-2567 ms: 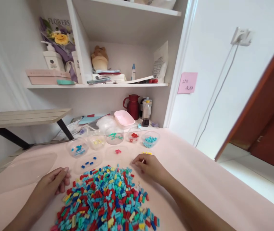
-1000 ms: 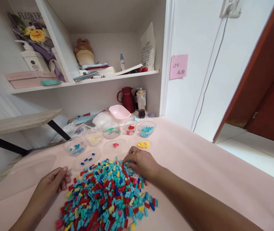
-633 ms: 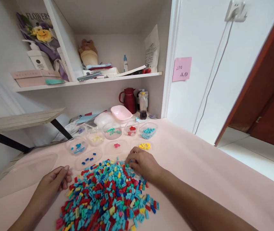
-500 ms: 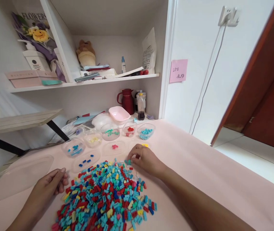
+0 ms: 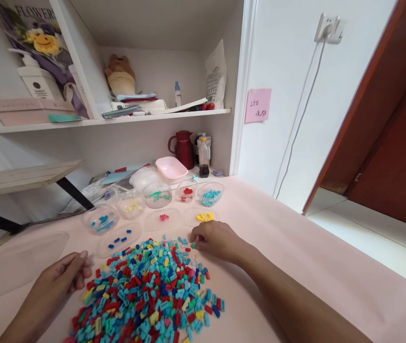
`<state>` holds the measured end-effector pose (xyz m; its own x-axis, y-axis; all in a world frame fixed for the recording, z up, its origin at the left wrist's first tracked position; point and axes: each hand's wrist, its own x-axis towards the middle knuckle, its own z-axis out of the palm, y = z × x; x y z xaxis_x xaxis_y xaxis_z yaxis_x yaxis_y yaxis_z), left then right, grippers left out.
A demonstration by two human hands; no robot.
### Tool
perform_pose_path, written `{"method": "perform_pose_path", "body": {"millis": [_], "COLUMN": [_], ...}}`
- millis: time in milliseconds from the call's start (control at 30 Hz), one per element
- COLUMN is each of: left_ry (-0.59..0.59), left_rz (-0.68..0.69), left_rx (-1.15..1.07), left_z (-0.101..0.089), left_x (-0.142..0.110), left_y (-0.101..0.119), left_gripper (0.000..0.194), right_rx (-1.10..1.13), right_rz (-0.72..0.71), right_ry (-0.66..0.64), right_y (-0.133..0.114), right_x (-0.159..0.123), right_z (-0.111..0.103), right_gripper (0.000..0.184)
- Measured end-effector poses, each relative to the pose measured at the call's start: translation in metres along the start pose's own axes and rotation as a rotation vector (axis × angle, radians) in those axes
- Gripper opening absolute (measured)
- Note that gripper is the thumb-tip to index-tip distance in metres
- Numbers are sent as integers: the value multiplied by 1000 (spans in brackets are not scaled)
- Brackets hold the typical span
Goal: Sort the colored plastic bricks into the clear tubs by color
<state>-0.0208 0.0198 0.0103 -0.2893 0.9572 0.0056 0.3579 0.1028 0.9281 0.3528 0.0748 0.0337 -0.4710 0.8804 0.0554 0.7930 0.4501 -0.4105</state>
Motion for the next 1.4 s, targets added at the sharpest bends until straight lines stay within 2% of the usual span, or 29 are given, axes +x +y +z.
{"method": "perform_pose_path", "body": {"millis": [200,400,533,700,767,833,867,967,1033,1133,1267,1400], "left_ry": [3,1,-11,-12,-5,3,7,19,27,33,27,4], "left_rz": [16,29,47,64,69,68,67,66,66,62,48,46], "left_rx": [19,13,-20,-60,-72,-76,-78,-89,-100,-110,-105,-86], "left_z": [0,0,0,1,0,0,0,0,0,1,1,0], "left_x": [1,0,0,3,3,3,2,0,-1,-1,-1,-1], "left_y": [0,0,-2,-8,-10,-10,-10,-10,-10,-10,-9,-6], "left_gripper": [43,43,45,43,42,43,43,45,45,44,42,42], "right_rx": [31,-8,46,263,313,334,338,352,373,432,592,501], "right_rz": [-25,-2,29,48,27,29,29,44,44,35,-4,43], "right_ry": [-23,44,59,4,114,328,387,513,543,524,429,294], "right_y": [2,-3,-2,-8,-18,-32,-39,-55,-61,-61,-50,-36], "right_x": [-1,3,6,38,63,91,105,136,142,128,81,36], "right_z": [-3,7,13,3,-7,-17,-22,-29,-26,-17,-9,-6], "right_gripper": [20,8,10,10,8,7,10,23,25,23,27,30]}}
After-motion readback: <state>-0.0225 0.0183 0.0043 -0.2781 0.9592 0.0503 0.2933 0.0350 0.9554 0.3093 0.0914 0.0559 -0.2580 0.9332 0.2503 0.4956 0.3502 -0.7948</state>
